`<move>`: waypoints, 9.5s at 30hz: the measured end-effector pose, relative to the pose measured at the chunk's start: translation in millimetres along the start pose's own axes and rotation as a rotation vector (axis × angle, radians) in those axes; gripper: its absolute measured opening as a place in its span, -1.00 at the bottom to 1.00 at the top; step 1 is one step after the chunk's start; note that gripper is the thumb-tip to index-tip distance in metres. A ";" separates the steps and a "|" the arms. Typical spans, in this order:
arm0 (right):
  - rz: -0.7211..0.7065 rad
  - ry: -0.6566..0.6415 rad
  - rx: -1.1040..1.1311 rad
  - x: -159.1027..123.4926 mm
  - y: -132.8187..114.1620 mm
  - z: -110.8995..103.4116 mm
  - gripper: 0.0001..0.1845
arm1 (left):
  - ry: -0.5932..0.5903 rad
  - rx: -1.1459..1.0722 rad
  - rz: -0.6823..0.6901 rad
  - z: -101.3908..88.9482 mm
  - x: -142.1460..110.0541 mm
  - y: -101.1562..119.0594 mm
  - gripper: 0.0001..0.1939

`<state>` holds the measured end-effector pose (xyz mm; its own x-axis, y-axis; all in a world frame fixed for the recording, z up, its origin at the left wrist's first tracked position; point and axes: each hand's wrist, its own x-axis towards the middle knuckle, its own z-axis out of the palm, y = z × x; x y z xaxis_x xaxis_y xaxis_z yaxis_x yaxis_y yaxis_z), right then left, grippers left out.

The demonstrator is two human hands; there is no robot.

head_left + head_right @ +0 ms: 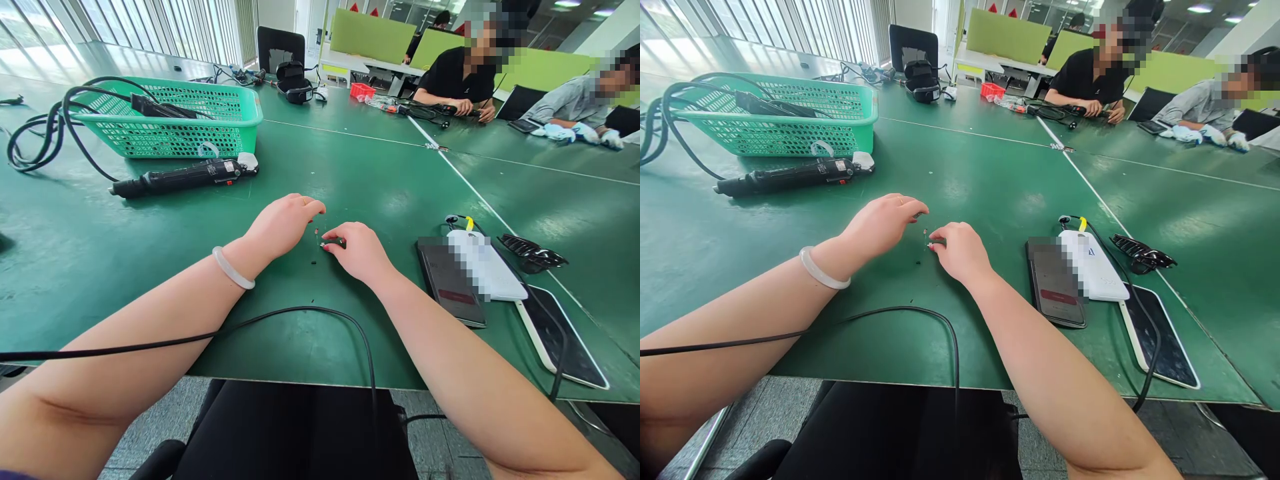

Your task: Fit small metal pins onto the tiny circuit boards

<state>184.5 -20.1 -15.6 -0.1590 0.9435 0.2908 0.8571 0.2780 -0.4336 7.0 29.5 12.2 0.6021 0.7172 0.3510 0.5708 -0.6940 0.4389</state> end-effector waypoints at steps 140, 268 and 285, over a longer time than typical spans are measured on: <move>0.082 0.244 0.254 -6.0 -13.9 -12.4 -0.80 | -0.171 -1.335 -0.574 15.7 -0.3 -9.2 -0.75; -0.093 -0.107 -0.132 7.0 22.7 -15.8 -0.72 | -0.164 -1.327 -0.653 14.5 -1.5 -2.5 -0.78; 0.184 0.075 0.132 2.1 16.4 -21.1 -0.88 | -0.159 -1.234 -0.606 17.0 -1.3 1.4 -0.67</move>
<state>208.6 -17.4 -4.1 0.0351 0.9659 0.2565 0.7961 0.1281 -0.5914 16.6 26.5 -1.6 0.5443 0.8106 -0.2159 -0.0447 0.2851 0.9575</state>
